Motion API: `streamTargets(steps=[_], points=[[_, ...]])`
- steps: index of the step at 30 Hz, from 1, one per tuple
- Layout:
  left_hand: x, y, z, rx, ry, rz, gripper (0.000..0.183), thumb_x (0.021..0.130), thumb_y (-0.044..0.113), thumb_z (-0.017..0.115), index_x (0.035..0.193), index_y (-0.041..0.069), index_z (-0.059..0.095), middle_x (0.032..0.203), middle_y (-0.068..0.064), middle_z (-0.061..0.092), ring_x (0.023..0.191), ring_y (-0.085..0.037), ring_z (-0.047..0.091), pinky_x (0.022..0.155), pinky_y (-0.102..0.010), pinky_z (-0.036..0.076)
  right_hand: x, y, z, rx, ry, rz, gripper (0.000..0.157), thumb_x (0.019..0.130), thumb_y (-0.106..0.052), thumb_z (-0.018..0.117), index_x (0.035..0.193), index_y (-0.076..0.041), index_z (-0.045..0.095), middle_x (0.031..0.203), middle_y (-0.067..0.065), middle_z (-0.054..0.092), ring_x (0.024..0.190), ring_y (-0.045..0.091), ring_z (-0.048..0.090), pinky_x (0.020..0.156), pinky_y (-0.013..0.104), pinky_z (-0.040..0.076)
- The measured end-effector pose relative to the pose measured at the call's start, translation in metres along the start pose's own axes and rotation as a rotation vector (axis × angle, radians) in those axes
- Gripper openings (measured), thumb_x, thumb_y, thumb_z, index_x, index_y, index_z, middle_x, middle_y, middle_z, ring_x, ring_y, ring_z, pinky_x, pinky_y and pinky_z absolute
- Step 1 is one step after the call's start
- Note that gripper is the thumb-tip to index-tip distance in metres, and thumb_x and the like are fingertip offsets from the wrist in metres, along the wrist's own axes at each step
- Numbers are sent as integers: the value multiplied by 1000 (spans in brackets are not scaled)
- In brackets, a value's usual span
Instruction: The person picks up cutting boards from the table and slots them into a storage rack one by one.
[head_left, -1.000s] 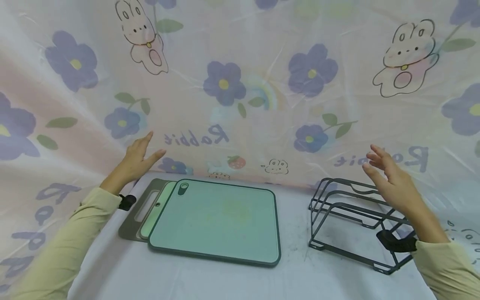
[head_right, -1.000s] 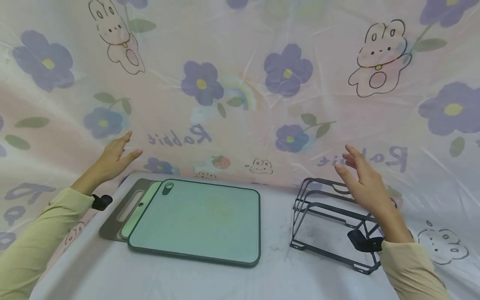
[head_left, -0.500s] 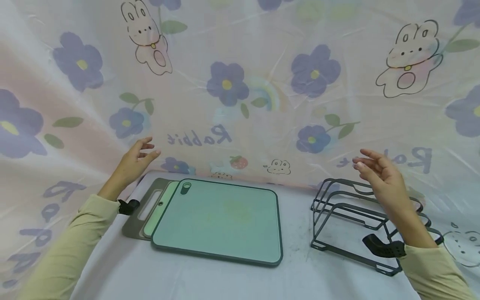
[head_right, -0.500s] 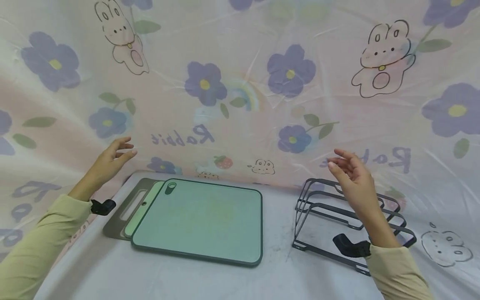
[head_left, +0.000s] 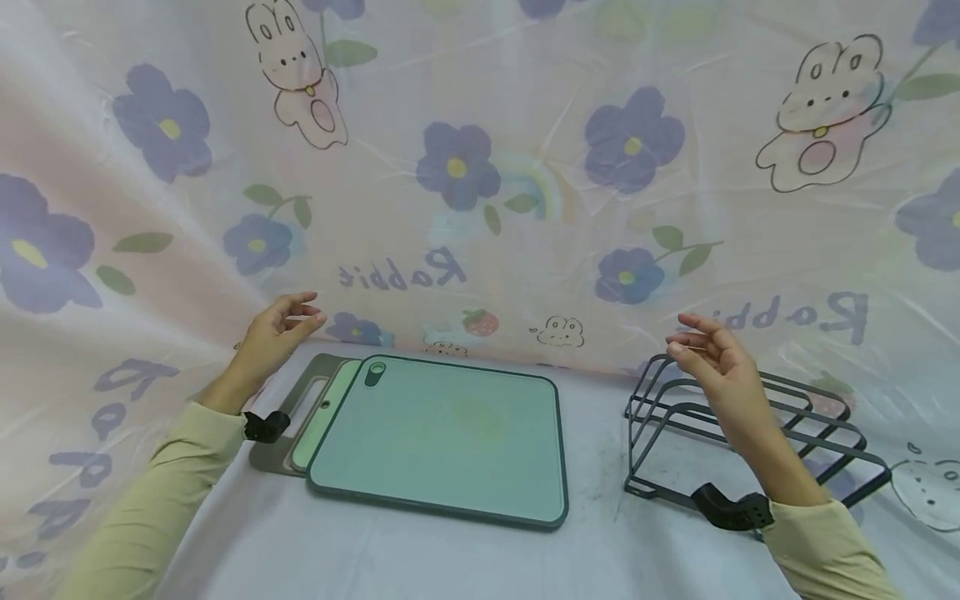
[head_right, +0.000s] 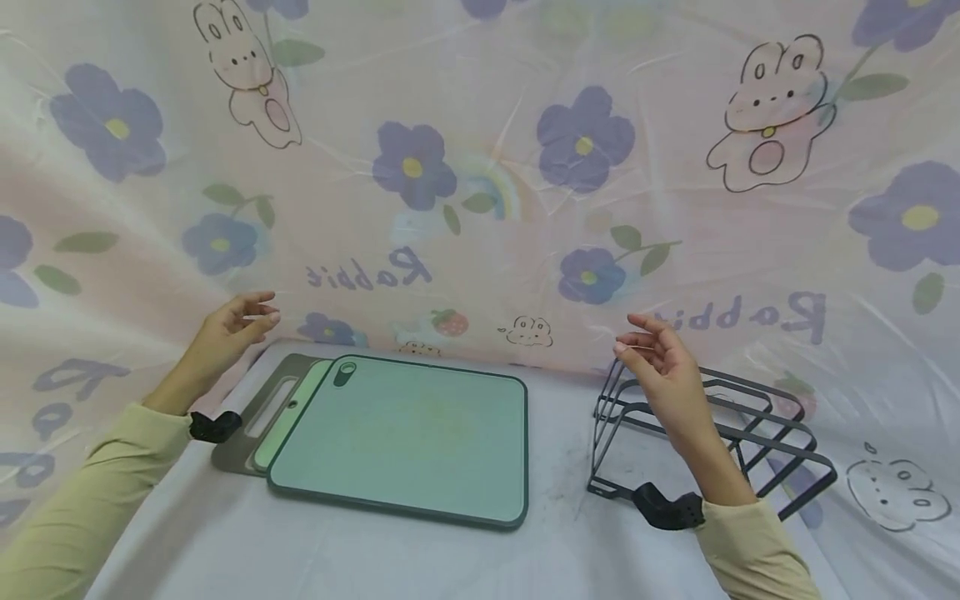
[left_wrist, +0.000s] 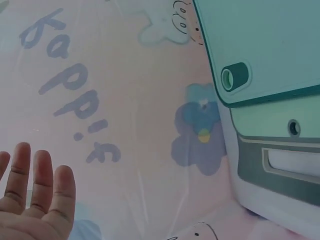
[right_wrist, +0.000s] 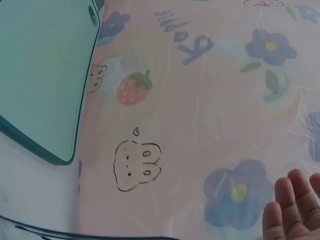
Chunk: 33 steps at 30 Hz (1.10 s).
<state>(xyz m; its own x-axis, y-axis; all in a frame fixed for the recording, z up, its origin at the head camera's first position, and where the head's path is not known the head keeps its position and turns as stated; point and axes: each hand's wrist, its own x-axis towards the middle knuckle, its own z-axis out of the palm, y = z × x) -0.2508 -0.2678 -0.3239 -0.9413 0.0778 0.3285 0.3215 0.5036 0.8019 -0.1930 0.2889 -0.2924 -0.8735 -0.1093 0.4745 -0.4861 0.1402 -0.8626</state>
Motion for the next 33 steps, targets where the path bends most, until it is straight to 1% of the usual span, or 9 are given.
streamTargets(steps=[3, 6, 8, 11, 13, 19, 21, 29, 33], points=[[-1, -5, 3, -14, 10, 10, 55, 101, 34, 54, 146, 6, 39, 124, -14, 49, 104, -11, 52, 83, -25, 44, -2, 5, 7, 3, -11, 6, 40, 99, -2, 54, 136, -13, 48, 114, 4, 54, 103, 11, 57, 85, 14, 44], [-2, -9, 5, -60, -12, -1, 55, 101, 31, 54, 146, 3, 39, 123, -17, 47, 100, -8, 52, 80, -17, 47, -3, 10, 13, -2, -21, 14, 40, 99, -3, 54, 137, -13, 48, 114, 5, 54, 103, 11, 56, 84, 14, 45], [-3, -12, 6, -89, -40, -19, 54, 102, 29, 52, 146, 1, 37, 125, -20, 45, 103, -13, 51, 82, -18, 47, -4, 13, 17, 1, -26, 22, 39, 99, -4, 54, 137, -13, 47, 114, 5, 54, 103, 10, 57, 84, 15, 45], [-4, -15, 6, -104, -76, -41, 54, 103, 29, 50, 147, 1, 35, 131, -23, 43, 110, -21, 48, 87, -27, 48, -6, 18, 23, 0, -34, 37, 39, 100, -6, 55, 137, -13, 47, 115, 6, 54, 104, 10, 56, 85, 16, 45], [-4, -17, 8, -97, -78, -44, 53, 103, 28, 50, 146, 0, 37, 131, -24, 43, 110, -23, 48, 88, -30, 48, -7, 21, 27, 1, -42, 51, 39, 100, -8, 55, 137, -12, 46, 116, 7, 53, 105, 11, 56, 86, 17, 45], [-2, -26, 15, -113, -16, -7, 46, 102, 25, 53, 138, -4, 46, 117, -19, 51, 94, -9, 55, 79, -20, 49, -12, 32, 38, -9, -51, 85, 39, 100, -11, 56, 137, -8, 45, 119, 11, 52, 109, 16, 55, 88, 17, 44], [-2, -29, 17, -122, -11, -1, 45, 102, 23, 54, 136, -5, 47, 116, -19, 52, 92, -6, 55, 78, -20, 49, -13, 36, 42, -20, -48, 95, 39, 100, -12, 56, 137, -7, 45, 119, 13, 52, 108, 15, 55, 87, 17, 45], [-8, -41, 19, -143, -48, -50, 48, 102, 23, 54, 140, -5, 43, 123, -24, 51, 94, -5, 54, 77, -20, 49, -12, 49, 57, -41, -68, 141, 44, 100, -17, 58, 139, -4, 43, 122, 19, 49, 108, 16, 54, 87, 18, 46], [-12, -48, 20, -156, -108, -75, 50, 103, 25, 52, 141, -5, 40, 125, -25, 49, 97, -7, 53, 78, -22, 49, -13, 55, 64, -36, -67, 184, 45, 99, -17, 59, 138, -2, 42, 123, 20, 49, 106, 14, 55, 86, 19, 46]])
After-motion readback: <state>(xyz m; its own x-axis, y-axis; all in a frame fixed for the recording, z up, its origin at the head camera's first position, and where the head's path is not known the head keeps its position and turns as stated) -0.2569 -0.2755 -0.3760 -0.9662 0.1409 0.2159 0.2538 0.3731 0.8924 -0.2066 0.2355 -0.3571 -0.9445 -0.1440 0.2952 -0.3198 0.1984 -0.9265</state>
